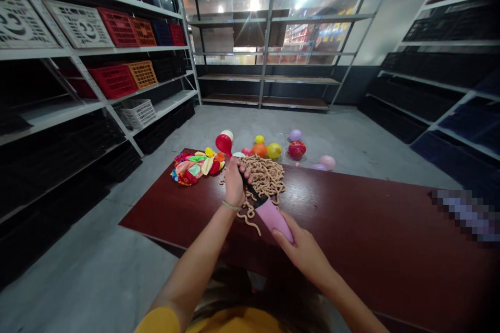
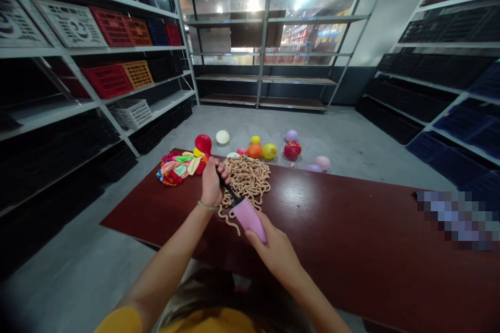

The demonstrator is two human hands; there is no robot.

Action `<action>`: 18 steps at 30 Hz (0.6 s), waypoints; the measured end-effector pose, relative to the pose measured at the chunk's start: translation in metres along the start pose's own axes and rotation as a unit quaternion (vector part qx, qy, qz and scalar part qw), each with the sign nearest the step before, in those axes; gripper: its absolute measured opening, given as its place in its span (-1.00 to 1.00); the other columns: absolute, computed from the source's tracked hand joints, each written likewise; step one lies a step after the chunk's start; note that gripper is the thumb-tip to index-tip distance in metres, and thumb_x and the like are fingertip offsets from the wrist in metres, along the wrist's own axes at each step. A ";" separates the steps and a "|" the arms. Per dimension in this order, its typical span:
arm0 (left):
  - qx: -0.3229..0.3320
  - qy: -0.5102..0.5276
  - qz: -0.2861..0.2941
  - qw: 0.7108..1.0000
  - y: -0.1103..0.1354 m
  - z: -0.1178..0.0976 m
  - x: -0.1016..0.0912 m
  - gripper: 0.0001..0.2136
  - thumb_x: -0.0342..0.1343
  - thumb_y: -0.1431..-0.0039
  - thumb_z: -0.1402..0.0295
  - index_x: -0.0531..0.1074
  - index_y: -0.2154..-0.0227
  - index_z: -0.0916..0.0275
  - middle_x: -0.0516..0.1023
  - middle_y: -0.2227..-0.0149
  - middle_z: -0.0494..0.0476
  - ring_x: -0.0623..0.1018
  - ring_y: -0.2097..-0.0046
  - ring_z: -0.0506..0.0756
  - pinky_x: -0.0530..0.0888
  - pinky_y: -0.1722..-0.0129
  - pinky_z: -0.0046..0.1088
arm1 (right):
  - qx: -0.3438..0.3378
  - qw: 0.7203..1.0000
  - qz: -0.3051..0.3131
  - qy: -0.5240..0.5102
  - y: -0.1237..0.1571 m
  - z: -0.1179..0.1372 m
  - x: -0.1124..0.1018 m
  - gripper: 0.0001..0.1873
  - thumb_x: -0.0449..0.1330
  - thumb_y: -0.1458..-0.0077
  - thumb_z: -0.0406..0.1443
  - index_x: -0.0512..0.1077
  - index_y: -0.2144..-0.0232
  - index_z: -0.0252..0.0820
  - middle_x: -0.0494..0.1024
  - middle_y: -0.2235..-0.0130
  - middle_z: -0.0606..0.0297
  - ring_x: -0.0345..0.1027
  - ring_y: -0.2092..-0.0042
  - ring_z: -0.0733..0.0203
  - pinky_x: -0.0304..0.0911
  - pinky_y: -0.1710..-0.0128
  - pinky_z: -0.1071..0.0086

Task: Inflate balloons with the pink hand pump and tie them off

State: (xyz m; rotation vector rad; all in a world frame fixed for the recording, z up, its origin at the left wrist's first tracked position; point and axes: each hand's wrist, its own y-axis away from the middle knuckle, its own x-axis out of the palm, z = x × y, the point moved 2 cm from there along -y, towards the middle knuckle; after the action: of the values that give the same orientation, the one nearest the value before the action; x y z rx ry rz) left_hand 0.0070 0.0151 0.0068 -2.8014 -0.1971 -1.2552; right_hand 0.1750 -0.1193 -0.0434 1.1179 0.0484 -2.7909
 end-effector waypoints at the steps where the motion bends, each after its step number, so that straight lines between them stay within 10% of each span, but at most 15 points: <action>1: -0.009 -0.004 0.002 1.000 0.004 0.002 -0.002 -0.70 0.12 -0.26 0.12 0.19 0.42 0.19 0.16 0.57 -0.13 0.23 0.62 -0.11 0.18 0.68 -0.64 | 0.000 1.000 0.002 -0.009 -0.004 0.002 0.003 -0.44 0.03 -0.26 -0.03 0.27 -0.24 -0.05 0.58 -0.07 0.15 0.51 -0.04 -0.09 0.37 0.01 0.14; 18: -0.008 -0.008 -0.023 1.000 -0.033 -0.035 -0.033 -0.70 0.10 -0.27 0.12 0.19 0.42 0.19 0.14 0.57 -0.13 0.21 0.63 -0.10 0.17 0.69 -0.63 | -0.009 0.998 0.047 -0.035 0.018 -0.003 0.008 -0.42 0.10 -0.22 -0.03 0.29 -0.23 -0.07 0.52 -0.14 0.13 0.46 -0.09 -0.09 0.33 -0.05 0.14</action>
State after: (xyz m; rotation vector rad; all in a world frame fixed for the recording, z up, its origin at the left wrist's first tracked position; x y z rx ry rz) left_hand -0.0458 0.0412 0.0061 -2.8370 -0.2534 -1.2494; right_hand 0.1740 -0.1382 -0.0507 0.9898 0.0124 -2.7378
